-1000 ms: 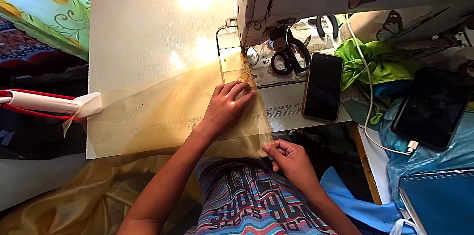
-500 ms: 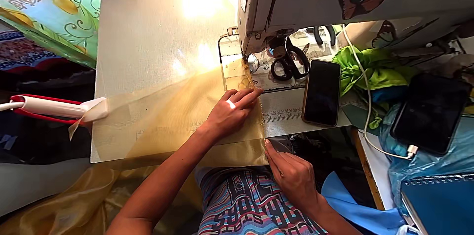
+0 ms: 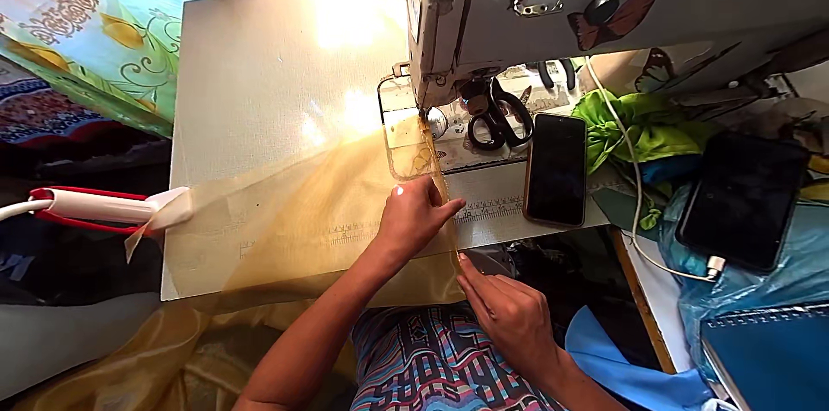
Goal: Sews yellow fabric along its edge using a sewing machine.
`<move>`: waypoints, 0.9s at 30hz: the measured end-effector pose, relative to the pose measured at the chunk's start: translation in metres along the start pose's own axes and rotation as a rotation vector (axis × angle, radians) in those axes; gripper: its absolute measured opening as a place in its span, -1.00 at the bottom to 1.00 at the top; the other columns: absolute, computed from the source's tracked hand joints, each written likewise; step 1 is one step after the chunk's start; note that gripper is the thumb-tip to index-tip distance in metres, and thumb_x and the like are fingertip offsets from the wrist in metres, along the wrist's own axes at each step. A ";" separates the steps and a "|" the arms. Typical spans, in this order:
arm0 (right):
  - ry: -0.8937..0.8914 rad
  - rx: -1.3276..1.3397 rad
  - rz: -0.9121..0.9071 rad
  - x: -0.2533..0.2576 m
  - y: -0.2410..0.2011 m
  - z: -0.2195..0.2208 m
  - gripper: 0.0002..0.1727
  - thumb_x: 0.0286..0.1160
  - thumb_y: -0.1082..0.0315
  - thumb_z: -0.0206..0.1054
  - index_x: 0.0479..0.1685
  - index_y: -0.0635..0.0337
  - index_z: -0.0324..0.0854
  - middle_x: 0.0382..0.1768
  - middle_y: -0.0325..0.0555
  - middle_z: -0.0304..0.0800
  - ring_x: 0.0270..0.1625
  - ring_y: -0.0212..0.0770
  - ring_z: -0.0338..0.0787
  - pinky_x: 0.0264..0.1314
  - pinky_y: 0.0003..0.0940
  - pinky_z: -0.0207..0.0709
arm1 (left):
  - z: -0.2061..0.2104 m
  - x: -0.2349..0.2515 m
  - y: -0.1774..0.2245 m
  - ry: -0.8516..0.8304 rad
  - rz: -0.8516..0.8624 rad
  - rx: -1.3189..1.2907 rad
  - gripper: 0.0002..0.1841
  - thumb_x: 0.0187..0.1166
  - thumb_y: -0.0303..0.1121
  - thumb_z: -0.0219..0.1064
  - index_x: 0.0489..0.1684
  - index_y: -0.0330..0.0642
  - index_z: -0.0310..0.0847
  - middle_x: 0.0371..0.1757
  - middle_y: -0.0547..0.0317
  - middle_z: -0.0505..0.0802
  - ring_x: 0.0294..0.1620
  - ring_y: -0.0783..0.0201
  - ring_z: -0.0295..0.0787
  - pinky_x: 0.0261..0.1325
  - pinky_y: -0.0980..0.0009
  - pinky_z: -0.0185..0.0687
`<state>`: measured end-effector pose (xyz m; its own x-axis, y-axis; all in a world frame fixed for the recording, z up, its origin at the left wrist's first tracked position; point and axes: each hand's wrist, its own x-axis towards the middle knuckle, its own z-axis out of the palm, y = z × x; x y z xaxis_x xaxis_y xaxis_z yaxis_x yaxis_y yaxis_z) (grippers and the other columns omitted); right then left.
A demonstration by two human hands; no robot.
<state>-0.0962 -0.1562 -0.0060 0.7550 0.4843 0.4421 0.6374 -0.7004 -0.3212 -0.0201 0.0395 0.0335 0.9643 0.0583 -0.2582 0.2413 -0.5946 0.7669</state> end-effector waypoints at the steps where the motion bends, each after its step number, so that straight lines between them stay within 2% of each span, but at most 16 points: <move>1: -0.008 0.017 -0.009 0.002 0.001 -0.001 -0.67 0.63 0.28 0.26 0.07 0.24 0.89 -0.77 -0.19 0.60 -0.73 -0.22 0.53 -0.64 -0.40 0.35 | 0.001 0.001 0.002 -0.010 -0.035 -0.018 -0.66 0.56 -0.14 0.51 -0.43 -0.25 0.67 -0.59 0.14 0.76 -0.58 0.30 0.73 -0.38 0.28 0.71; 3: -0.029 0.081 -0.003 0.010 0.005 -0.003 -0.64 0.65 0.20 0.25 0.04 0.23 0.90 -0.72 -0.17 0.68 -0.67 -0.20 0.64 -0.59 -0.37 0.45 | -0.001 0.002 0.002 -0.016 -0.069 -0.077 -0.72 0.62 -0.26 0.45 -0.44 -0.27 0.69 -0.58 0.16 0.76 -0.58 0.37 0.73 -0.36 0.38 0.73; 5: -0.045 0.139 0.030 0.028 0.014 -0.008 -0.60 0.69 0.13 0.23 0.00 0.24 0.90 -0.56 -0.09 0.84 -0.51 -0.15 0.82 -0.45 -0.27 0.66 | -0.003 0.003 0.000 -0.033 -0.083 -0.132 -0.73 0.64 -0.29 0.43 -0.43 -0.30 0.73 -0.59 0.20 0.78 -0.61 0.46 0.70 -0.38 0.48 0.70; 7: -0.024 0.151 0.036 0.053 0.028 -0.008 -0.61 0.70 0.15 0.23 -0.02 0.25 0.90 -0.39 -0.04 0.91 -0.35 -0.10 0.89 -0.30 -0.18 0.73 | -0.005 0.004 -0.005 -0.075 -0.077 -0.190 -0.75 0.67 -0.31 0.40 -0.37 -0.32 0.74 -0.57 0.21 0.82 -0.60 0.49 0.75 -0.36 0.52 0.75; 8: -0.013 0.137 0.010 0.066 0.038 -0.004 -0.64 0.69 0.17 0.24 -0.02 0.21 0.90 -0.29 -0.04 0.94 -0.27 -0.07 0.91 -0.24 -0.15 0.75 | -0.006 0.005 -0.007 -0.097 -0.062 -0.212 -0.75 0.68 -0.31 0.38 -0.34 -0.33 0.74 -0.56 0.20 0.83 -0.59 0.47 0.77 -0.34 0.52 0.76; 10: -0.039 0.105 -0.096 0.089 0.057 0.006 -0.71 0.62 0.29 0.29 0.11 0.12 0.89 0.01 -0.07 0.94 -0.10 0.01 0.88 -0.16 -0.11 0.72 | -0.007 0.007 -0.010 -0.128 -0.021 -0.208 -0.74 0.71 -0.32 0.34 -0.31 -0.35 0.74 -0.54 0.18 0.83 -0.56 0.45 0.78 -0.31 0.50 0.78; 12: -0.090 0.088 -0.229 0.110 0.069 0.014 -0.64 0.47 0.46 0.32 0.20 0.08 0.86 0.23 -0.09 0.88 -0.01 0.07 0.85 -0.15 -0.07 0.69 | -0.010 0.009 -0.008 -0.155 0.010 -0.125 -0.71 0.76 -0.30 0.28 -0.31 -0.33 0.74 -0.52 0.17 0.82 -0.53 0.45 0.76 -0.28 0.46 0.75; 13: -0.106 0.085 -0.287 0.118 0.074 0.018 -0.59 0.40 0.51 0.33 0.22 0.06 0.86 0.27 -0.12 0.87 0.01 0.06 0.85 -0.12 -0.07 0.69 | -0.012 0.010 -0.006 -0.174 0.018 -0.073 -0.70 0.78 -0.28 0.24 -0.29 -0.33 0.74 -0.50 0.16 0.81 -0.52 0.43 0.74 -0.25 0.43 0.72; 15: -0.127 0.066 -0.388 0.131 0.079 0.021 -0.56 0.36 0.53 0.31 0.21 0.03 0.87 0.28 -0.18 0.87 0.01 0.02 0.85 -0.07 -0.11 0.68 | -0.016 0.012 -0.002 -0.229 0.029 0.022 -0.67 0.82 -0.27 0.17 -0.21 -0.34 0.74 -0.44 0.12 0.80 -0.47 0.37 0.72 -0.19 0.35 0.71; 17: -0.162 0.050 -0.451 0.139 0.081 0.022 -0.57 0.38 0.53 0.30 0.19 0.00 0.87 0.27 -0.23 0.88 0.01 0.01 0.83 -0.11 -0.12 0.62 | -0.019 0.014 0.002 -0.278 0.034 0.079 -0.65 0.85 -0.25 0.12 -0.15 -0.35 0.72 -0.40 0.08 0.78 -0.46 0.32 0.69 -0.17 0.30 0.68; 19: -0.208 0.046 -0.480 0.146 0.083 0.022 -0.57 0.40 0.53 0.29 0.19 -0.03 0.88 0.27 -0.26 0.88 0.07 0.02 0.82 -0.09 -0.11 0.59 | -0.021 0.015 0.004 -0.308 0.035 0.093 -0.64 0.85 -0.23 0.12 -0.12 -0.34 0.73 -0.40 0.09 0.78 -0.47 0.33 0.67 -0.19 0.32 0.66; 24: -0.298 0.018 -0.511 0.152 0.086 0.023 -0.57 0.43 0.51 0.30 0.18 -0.09 0.88 0.26 -0.28 0.88 0.12 -0.01 0.80 -0.06 -0.10 0.53 | -0.017 0.018 0.002 -0.306 0.017 0.098 -0.63 0.83 -0.19 0.15 -0.21 -0.30 0.74 -0.45 0.14 0.76 -0.47 0.36 0.66 -0.19 0.31 0.64; 27: -0.328 -0.006 -0.511 0.149 0.087 0.025 -0.52 0.43 0.54 0.29 0.28 -0.12 0.84 0.32 -0.31 0.85 0.20 -0.01 0.77 0.02 -0.06 0.50 | -0.016 0.016 0.001 -0.325 0.011 0.136 -0.58 0.85 -0.15 0.11 -0.27 -0.30 0.72 -0.44 0.12 0.74 -0.41 0.29 0.67 -0.16 0.22 0.61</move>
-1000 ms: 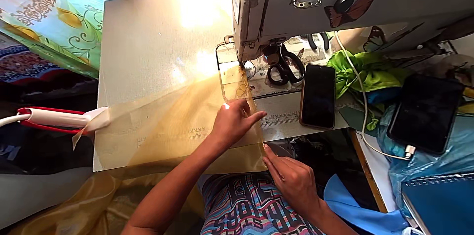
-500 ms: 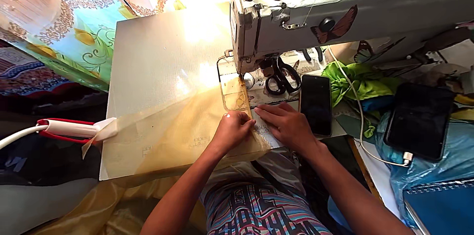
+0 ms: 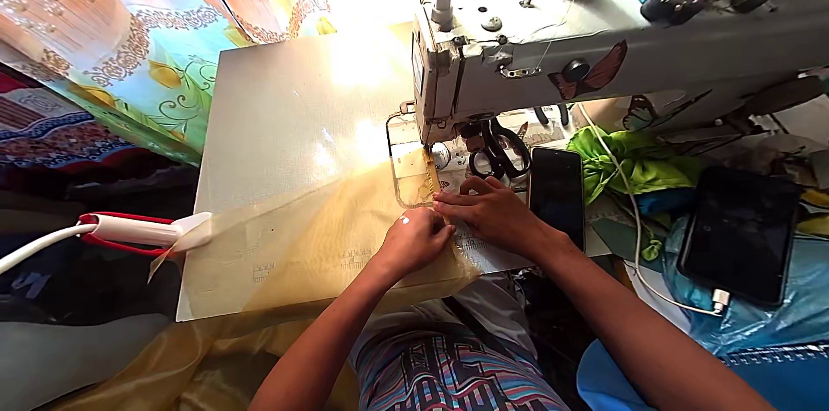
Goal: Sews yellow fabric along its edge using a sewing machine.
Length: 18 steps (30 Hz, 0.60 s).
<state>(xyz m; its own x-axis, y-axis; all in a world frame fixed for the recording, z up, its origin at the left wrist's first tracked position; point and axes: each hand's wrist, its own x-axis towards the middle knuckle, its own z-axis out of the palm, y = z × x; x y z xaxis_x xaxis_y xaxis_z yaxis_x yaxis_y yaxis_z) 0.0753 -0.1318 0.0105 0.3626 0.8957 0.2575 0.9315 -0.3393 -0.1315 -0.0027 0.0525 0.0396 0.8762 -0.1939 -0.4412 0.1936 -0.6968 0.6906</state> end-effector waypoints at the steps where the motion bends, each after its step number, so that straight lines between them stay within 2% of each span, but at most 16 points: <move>1: -0.007 -0.007 0.004 -0.002 0.000 0.001 -0.51 0.46 0.53 0.28 0.31 -0.13 0.83 0.36 -0.32 0.83 0.24 -0.01 0.75 0.06 -0.06 0.48 | 0.000 -0.002 0.001 0.010 0.000 0.025 -0.57 0.84 -0.13 0.11 -0.27 -0.30 0.72 -0.42 0.09 0.75 -0.35 0.23 0.68 -0.12 0.14 0.59; 3: -0.015 -0.026 0.009 -0.006 -0.002 0.003 -0.53 0.53 0.50 0.23 0.32 -0.13 0.81 0.40 -0.34 0.79 0.31 -0.02 0.71 0.15 -0.04 0.45 | 0.002 -0.009 -0.002 0.144 0.064 0.101 -0.60 0.76 -0.10 0.24 -0.24 -0.31 0.74 -0.37 -0.01 0.79 -0.24 0.04 0.76 -0.07 -0.06 0.59; 4: -0.005 -0.036 0.010 -0.008 -0.003 0.004 -0.55 0.55 0.49 0.21 0.28 -0.12 0.83 0.41 -0.34 0.78 0.34 -0.02 0.70 0.17 -0.04 0.44 | 0.005 -0.010 -0.009 0.288 0.174 0.149 -0.64 0.68 -0.10 0.34 -0.22 -0.29 0.74 -0.39 -0.01 0.79 -0.29 0.01 0.77 -0.16 -0.07 0.61; 5: -0.002 -0.041 0.013 -0.010 -0.004 0.005 -0.56 0.55 0.50 0.20 0.26 -0.11 0.84 0.42 -0.34 0.78 0.40 0.00 0.67 0.21 -0.02 0.43 | 0.008 -0.007 -0.020 0.437 0.313 0.204 -0.68 0.60 -0.12 0.42 -0.13 -0.26 0.77 -0.31 0.00 0.81 -0.25 0.00 0.80 -0.18 -0.05 0.68; 6: -0.004 -0.048 0.017 -0.013 -0.005 0.007 -0.55 0.55 0.51 0.19 0.27 -0.11 0.83 0.44 -0.35 0.76 0.45 0.02 0.64 0.26 -0.01 0.43 | 0.007 0.000 -0.031 0.541 0.435 0.261 -0.69 0.55 -0.14 0.44 0.04 -0.19 0.79 -0.12 0.01 0.83 -0.09 0.01 0.81 -0.08 -0.01 0.72; 7: -0.001 -0.057 0.019 -0.014 -0.005 0.008 -0.52 0.55 0.53 0.17 0.30 -0.13 0.81 0.46 -0.35 0.75 0.50 0.02 0.61 0.29 -0.01 0.42 | 0.005 0.007 -0.042 0.593 0.524 0.314 -0.64 0.56 -0.16 0.41 0.22 -0.12 0.78 0.11 -0.04 0.81 0.11 -0.04 0.76 0.05 -0.02 0.65; 9: 0.011 -0.083 0.016 -0.015 -0.006 0.011 -0.47 0.54 0.54 0.15 0.39 -0.15 0.76 0.51 -0.29 0.70 0.52 0.03 0.56 0.34 -0.03 0.38 | -0.001 0.017 -0.060 0.614 0.586 0.417 -0.59 0.62 -0.16 0.26 0.38 0.01 0.74 0.43 -0.10 0.70 0.43 -0.13 0.60 0.31 -0.09 0.49; 10: 0.017 -0.095 0.009 -0.015 -0.007 0.012 -0.47 0.55 0.53 0.15 0.41 -0.13 0.75 0.50 -0.21 0.68 0.49 0.05 0.56 0.33 -0.04 0.38 | -0.003 0.020 -0.066 0.608 0.593 0.443 -0.59 0.64 -0.15 0.22 0.39 0.06 0.74 0.48 -0.13 0.66 0.49 -0.17 0.54 0.36 -0.12 0.44; 12: 0.024 -0.114 -0.004 -0.014 -0.007 0.012 -0.49 0.54 0.52 0.15 0.40 -0.09 0.75 0.42 -0.14 0.70 0.40 0.04 0.57 0.33 -0.07 0.37 | -0.007 0.023 -0.074 0.600 0.605 0.471 -0.60 0.66 -0.12 0.18 0.39 0.15 0.75 0.51 -0.11 0.64 0.52 -0.15 0.51 0.40 -0.11 0.40; 15: 0.052 -0.134 -0.011 -0.015 -0.009 0.012 -0.50 0.56 0.50 0.13 0.37 -0.09 0.77 0.38 -0.23 0.75 0.38 -0.03 0.60 0.38 -0.12 0.32 | -0.011 0.026 -0.079 0.599 0.634 0.485 -0.59 0.64 -0.10 0.17 0.38 0.22 0.76 0.52 -0.11 0.63 0.52 -0.13 0.51 0.42 -0.09 0.38; 18: 0.059 -0.148 0.011 -0.014 -0.012 0.009 -0.49 0.53 0.52 0.14 0.36 -0.11 0.77 0.40 -0.30 0.78 0.44 -0.04 0.63 0.41 -0.08 0.32 | -0.016 0.031 -0.083 0.608 0.649 0.517 -0.58 0.63 -0.08 0.17 0.39 0.24 0.76 0.47 -0.11 0.66 0.49 -0.13 0.53 0.38 -0.09 0.40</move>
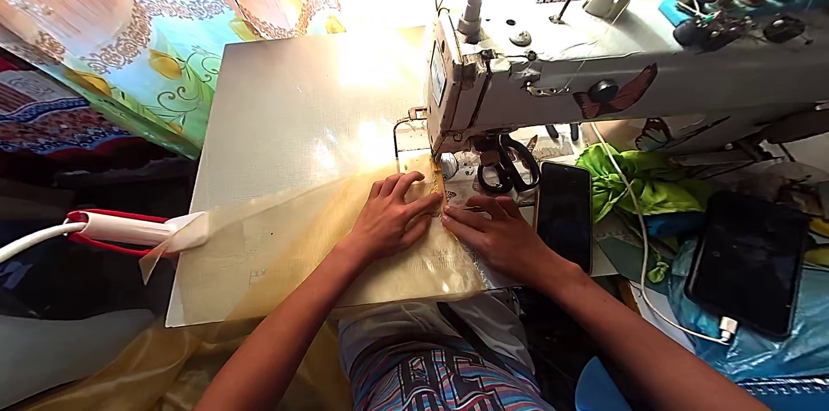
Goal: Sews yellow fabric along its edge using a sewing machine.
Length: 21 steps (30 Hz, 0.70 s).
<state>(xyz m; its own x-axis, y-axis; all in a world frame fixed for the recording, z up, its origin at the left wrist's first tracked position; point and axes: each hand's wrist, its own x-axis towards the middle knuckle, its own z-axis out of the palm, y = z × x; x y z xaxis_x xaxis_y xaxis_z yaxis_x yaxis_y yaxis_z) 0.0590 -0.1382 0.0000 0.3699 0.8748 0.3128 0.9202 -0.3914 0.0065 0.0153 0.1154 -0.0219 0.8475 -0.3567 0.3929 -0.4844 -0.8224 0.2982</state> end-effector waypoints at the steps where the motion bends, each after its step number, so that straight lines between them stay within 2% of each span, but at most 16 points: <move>1: -0.008 0.004 0.014 0.000 0.000 0.000 -0.48 0.51 0.53 0.15 0.36 -0.11 0.77 0.41 -0.31 0.78 0.46 -0.05 0.62 0.41 -0.06 0.31 | 0.000 0.001 -0.002 -0.002 0.003 0.006 -0.58 0.63 -0.07 0.17 0.40 0.24 0.75 0.45 -0.10 0.68 0.49 -0.13 0.54 0.37 -0.10 0.41; 8: -0.017 0.003 0.075 0.011 0.001 0.002 -0.52 0.54 0.54 0.17 0.32 -0.09 0.77 0.41 -0.33 0.76 0.49 -0.03 0.59 0.40 0.01 0.27 | 0.000 0.013 -0.020 0.013 0.047 0.014 -0.59 0.61 -0.03 0.20 0.35 0.23 0.78 0.39 -0.07 0.71 0.46 -0.11 0.55 0.33 -0.09 0.42; 13: 0.010 -0.013 0.121 0.016 0.000 0.008 -0.54 0.56 0.51 0.18 0.34 -0.10 0.76 0.45 -0.33 0.74 0.48 -0.02 0.60 0.41 0.02 0.28 | -0.001 0.019 -0.029 0.045 0.156 -0.004 -0.66 0.60 -0.10 0.26 0.18 0.16 0.88 0.24 -0.01 0.79 0.36 -0.05 0.63 0.39 -0.04 0.43; 21: 0.009 0.063 0.200 0.029 0.000 0.011 -0.52 0.54 0.53 0.20 0.38 -0.06 0.75 0.49 -0.26 0.71 0.48 0.07 0.59 0.37 0.08 0.31 | -0.004 0.032 -0.046 0.052 0.247 -0.005 -0.68 0.64 -0.16 0.22 0.15 0.11 0.88 0.14 -0.03 0.83 0.25 -0.05 0.71 0.29 -0.02 0.50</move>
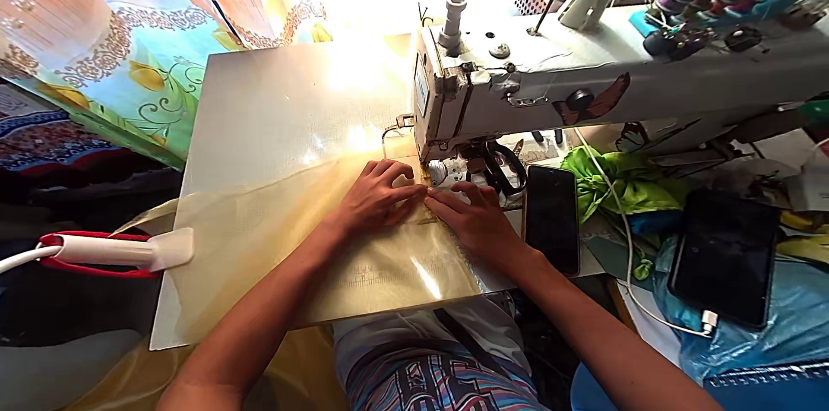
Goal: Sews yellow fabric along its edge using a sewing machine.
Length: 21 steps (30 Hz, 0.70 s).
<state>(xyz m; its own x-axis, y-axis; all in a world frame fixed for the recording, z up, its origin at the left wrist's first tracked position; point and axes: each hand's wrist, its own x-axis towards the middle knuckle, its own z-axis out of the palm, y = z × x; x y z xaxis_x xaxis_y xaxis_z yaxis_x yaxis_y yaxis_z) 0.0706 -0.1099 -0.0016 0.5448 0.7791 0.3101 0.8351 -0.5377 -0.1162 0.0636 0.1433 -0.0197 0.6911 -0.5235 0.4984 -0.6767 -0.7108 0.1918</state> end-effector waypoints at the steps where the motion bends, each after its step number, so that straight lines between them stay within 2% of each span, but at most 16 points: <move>1: 0.012 0.058 0.022 0.001 -0.001 0.000 -0.51 0.52 0.55 0.21 0.37 -0.02 0.75 0.48 -0.22 0.72 0.47 0.11 0.60 0.35 0.10 0.34 | 0.000 0.001 -0.001 0.000 0.013 0.004 -0.68 0.64 -0.17 0.23 0.16 0.11 0.88 0.10 -0.03 0.83 0.21 -0.04 0.72 0.26 -0.01 0.52; 3: 0.035 0.307 0.162 -0.001 -0.009 -0.005 -0.54 0.57 0.58 0.14 0.38 0.12 0.73 0.41 -0.10 0.76 0.47 0.09 0.63 0.38 0.09 0.45 | -0.002 0.002 -0.003 -0.013 0.033 0.006 -0.68 0.66 -0.17 0.22 0.18 0.10 0.87 0.05 -0.02 0.84 0.16 -0.03 0.74 0.20 0.01 0.55; 4: 0.018 0.481 0.301 -0.002 -0.016 -0.013 -0.58 0.69 0.51 0.10 0.42 0.18 0.68 0.37 -0.07 0.78 0.44 -0.06 0.69 0.45 -0.04 0.53 | -0.002 0.003 -0.004 -0.019 0.043 0.008 -0.67 0.66 -0.18 0.20 0.19 0.08 0.86 0.03 -0.02 0.84 0.13 -0.03 0.74 0.17 0.02 0.55; 5: -0.023 0.674 0.488 -0.004 -0.024 -0.023 -0.61 0.78 0.38 0.10 0.48 0.19 0.62 0.32 -0.10 0.79 0.31 -0.27 0.76 0.35 -0.26 0.62 | -0.004 0.004 -0.005 -0.021 0.052 0.007 -0.67 0.67 -0.20 0.20 0.20 0.06 0.86 0.01 -0.03 0.83 0.10 -0.02 0.75 0.14 0.04 0.55; 6: -0.061 0.854 0.677 -0.006 -0.031 -0.033 -0.61 0.79 0.30 0.17 0.49 0.18 0.56 0.22 -0.12 0.81 0.04 -0.40 0.81 0.09 -0.42 0.67 | -0.004 0.005 -0.006 -0.019 0.064 0.009 -0.67 0.68 -0.22 0.19 0.19 0.03 0.85 -0.01 -0.04 0.83 0.06 -0.02 0.75 0.11 0.05 0.56; 7: -0.097 0.986 0.830 -0.009 -0.037 -0.040 -0.61 0.76 0.28 0.25 0.47 0.18 0.53 0.11 -0.13 0.82 -0.19 -0.42 0.78 -0.17 -0.48 0.64 | -0.005 0.006 -0.007 -0.017 0.076 0.015 -0.67 0.68 -0.24 0.18 0.19 0.00 0.85 -0.04 -0.05 0.83 0.02 -0.03 0.76 0.07 0.06 0.58; 8: -0.126 1.066 0.935 -0.013 -0.041 -0.043 -0.62 0.72 0.27 0.30 0.43 0.18 0.54 0.01 -0.14 0.85 -0.31 -0.41 0.74 -0.29 -0.48 0.57 | -0.005 0.006 -0.007 -0.020 0.087 0.018 -0.67 0.70 -0.25 0.16 0.19 -0.03 0.84 -0.05 -0.07 0.83 -0.01 -0.04 0.77 0.03 0.07 0.60; 9: -0.149 1.108 0.999 -0.019 -0.045 -0.045 -0.66 0.70 0.27 0.33 0.34 0.19 0.58 -0.16 -0.17 0.86 -0.37 -0.42 0.73 -0.32 -0.47 0.56 | -0.006 0.006 -0.007 -0.031 0.097 0.021 -0.66 0.72 -0.26 0.14 0.20 -0.06 0.84 -0.06 -0.09 0.82 -0.04 -0.05 0.77 0.01 0.07 0.60; 11: -0.187 1.115 1.043 -0.029 -0.051 -0.046 -0.73 0.63 0.26 0.41 0.15 0.23 0.65 -0.37 -0.20 0.85 -0.39 -0.44 0.79 -0.25 -0.48 0.67 | -0.008 0.008 -0.007 -0.041 0.116 0.037 -0.65 0.73 -0.29 0.11 0.21 -0.11 0.82 -0.07 -0.12 0.83 -0.10 -0.07 0.78 -0.07 0.07 0.61; 15: -0.235 0.915 1.022 -0.041 -0.061 -0.047 -0.79 0.56 0.20 0.48 -0.21 0.19 0.74 -0.47 -0.27 0.76 -0.42 -0.48 0.71 -0.24 -0.47 0.60 | -0.014 0.011 -0.001 -0.105 0.093 0.081 -0.65 0.70 -0.32 0.12 0.23 -0.11 0.81 -0.08 -0.14 0.82 -0.12 -0.12 0.78 -0.12 0.03 0.60; 17: -0.218 0.863 1.003 -0.044 -0.064 -0.046 -0.79 0.56 0.21 0.47 -0.28 0.16 0.75 -0.49 -0.29 0.77 -0.45 -0.50 0.69 -0.26 -0.48 0.59 | -0.020 0.015 0.012 -0.149 -0.008 0.035 -0.69 0.64 -0.37 0.21 0.18 -0.14 0.82 -0.06 -0.16 0.82 -0.08 -0.16 0.78 -0.09 -0.03 0.59; 19: -0.175 0.772 0.968 -0.046 -0.069 -0.045 -0.81 0.52 0.20 0.50 -0.28 0.13 0.77 -0.48 -0.30 0.77 -0.43 -0.49 0.69 -0.25 -0.46 0.58 | -0.023 0.014 0.036 -0.122 -0.171 -0.045 -0.73 0.59 -0.44 0.26 0.09 -0.20 0.86 -0.02 -0.15 0.85 -0.03 -0.16 0.80 -0.02 -0.08 0.64; 21: -0.088 0.597 0.879 -0.048 -0.077 -0.041 -0.78 0.50 0.17 0.50 -0.29 0.15 0.79 -0.47 -0.21 0.76 -0.40 -0.35 0.68 -0.24 -0.30 0.54 | -0.023 0.010 0.065 -0.065 -0.302 -0.094 -0.73 0.58 -0.48 0.27 0.10 -0.23 0.85 0.01 -0.12 0.85 -0.02 -0.11 0.82 -0.02 -0.03 0.73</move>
<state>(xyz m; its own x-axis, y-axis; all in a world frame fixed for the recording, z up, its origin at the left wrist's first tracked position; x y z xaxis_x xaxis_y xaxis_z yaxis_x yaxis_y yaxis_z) -0.0235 -0.1192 0.0311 0.9580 0.2278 -0.1744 0.0350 -0.6962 -0.7170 0.0203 0.1030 0.0173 0.8770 -0.3262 0.3528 -0.4569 -0.7936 0.4018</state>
